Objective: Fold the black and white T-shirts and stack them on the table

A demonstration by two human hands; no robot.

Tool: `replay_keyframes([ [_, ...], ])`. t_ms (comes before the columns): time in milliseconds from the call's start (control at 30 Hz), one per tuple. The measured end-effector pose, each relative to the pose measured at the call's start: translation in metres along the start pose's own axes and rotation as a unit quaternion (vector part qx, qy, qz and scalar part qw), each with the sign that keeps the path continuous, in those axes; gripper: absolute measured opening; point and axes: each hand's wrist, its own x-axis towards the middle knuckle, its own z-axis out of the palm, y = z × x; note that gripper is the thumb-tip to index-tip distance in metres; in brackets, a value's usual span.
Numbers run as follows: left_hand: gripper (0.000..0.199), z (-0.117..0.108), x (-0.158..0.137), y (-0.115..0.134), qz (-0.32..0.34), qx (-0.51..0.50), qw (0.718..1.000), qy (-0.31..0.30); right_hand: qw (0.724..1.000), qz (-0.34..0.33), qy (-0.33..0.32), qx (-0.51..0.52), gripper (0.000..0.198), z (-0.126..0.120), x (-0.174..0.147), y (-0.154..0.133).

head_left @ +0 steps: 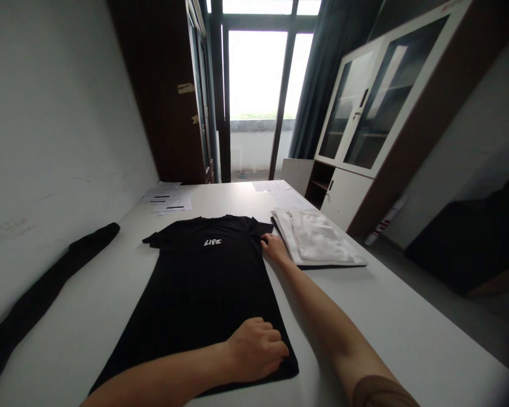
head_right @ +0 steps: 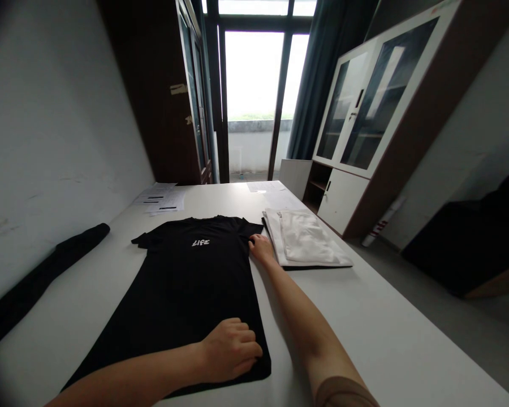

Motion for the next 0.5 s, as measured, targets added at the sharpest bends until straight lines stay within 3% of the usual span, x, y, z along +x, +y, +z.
replay_keyframes([
  [167,0.022,-0.0005,0.0003,-0.0018,0.047,-0.009,0.998,-0.029,1.0,0.001,0.001,0.004,0.026,-0.0025,-0.0013,-0.0023],
  [500,0.027,-0.0016,0.0018,-0.0015,0.04,-0.012,0.998,-0.041,1.0,0.006,-0.008,0.001,0.025,-0.0066,-0.0019,-0.0053],
])
